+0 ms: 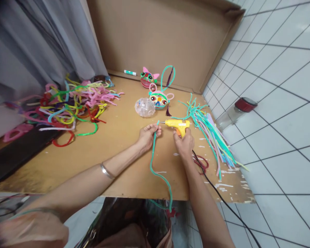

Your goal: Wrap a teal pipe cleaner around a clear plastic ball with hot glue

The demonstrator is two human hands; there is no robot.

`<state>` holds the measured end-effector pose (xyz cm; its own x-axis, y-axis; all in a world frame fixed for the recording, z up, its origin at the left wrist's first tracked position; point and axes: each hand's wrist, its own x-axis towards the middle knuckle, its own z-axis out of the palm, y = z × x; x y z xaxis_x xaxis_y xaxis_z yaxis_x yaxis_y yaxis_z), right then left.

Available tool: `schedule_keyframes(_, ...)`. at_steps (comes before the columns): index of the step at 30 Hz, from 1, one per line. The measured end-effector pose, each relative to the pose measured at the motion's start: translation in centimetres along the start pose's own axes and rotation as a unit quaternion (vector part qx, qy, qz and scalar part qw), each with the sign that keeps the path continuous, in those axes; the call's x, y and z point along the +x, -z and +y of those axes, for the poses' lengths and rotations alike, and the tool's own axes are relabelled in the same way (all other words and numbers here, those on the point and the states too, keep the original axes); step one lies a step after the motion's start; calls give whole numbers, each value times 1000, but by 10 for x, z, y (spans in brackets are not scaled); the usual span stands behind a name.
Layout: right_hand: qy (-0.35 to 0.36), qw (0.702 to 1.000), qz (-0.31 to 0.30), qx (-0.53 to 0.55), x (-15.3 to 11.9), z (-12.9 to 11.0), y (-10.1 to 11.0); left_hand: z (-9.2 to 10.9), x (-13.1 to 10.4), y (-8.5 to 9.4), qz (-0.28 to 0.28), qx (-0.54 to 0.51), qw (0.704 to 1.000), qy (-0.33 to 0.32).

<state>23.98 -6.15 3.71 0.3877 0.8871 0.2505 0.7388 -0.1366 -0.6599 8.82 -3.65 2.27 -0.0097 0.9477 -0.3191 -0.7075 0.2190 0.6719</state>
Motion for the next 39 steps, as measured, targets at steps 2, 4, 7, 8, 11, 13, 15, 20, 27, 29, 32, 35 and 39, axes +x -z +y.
schedule_keyframes(2,4,1000,5,0,-1,-2,-1,1,-1,0,-2,-5,1000,4)
schedule_keyframes(4,5,1000,7,-4,-2,-3,-3,2,-2,0,-6,-9,1000,8)
schedule_keyframes(7,9,1000,11,-9,-2,-2,-5,2,-4,0,-14,-12,1000,13)
schedule_keyframes(8,12,1000,10,-9,-2,-1,-6,2,-4,0,-18,-13,1000,15)
schedule_keyframes(11,21,1000,8,0,-2,3,-6,2,-6,1,-28,-12,999,16)
schedule_keyframes(13,31,999,14,12,-2,5,-7,3,-6,1,-32,-12,999,17)
schedule_keyframes(15,42,999,17,25,-2,7,-7,3,-6,1,-35,-12,999,19)
schedule_keyframes(20,53,998,15,36,-2,6,-8,3,-6,0,-36,-11,999,25)
schedule_keyframes(27,41,996,48,60,-2,3,-7,3,-6,0,-22,-18,999,27)
schedule_keyframes(29,49,996,44,66,-4,4,-7,4,-5,0,-17,-22,999,28)
schedule_keyframes(32,54,996,24,63,-6,5,-9,6,-6,0,-21,-26,999,32)
schedule_keyframes(35,59,996,20,65,-6,5,-10,7,-7,-1,-30,-29,999,36)
schedule_keyframes(39,56,995,42,65,-3,6,-11,6,-8,-1,-41,-29,998,37)
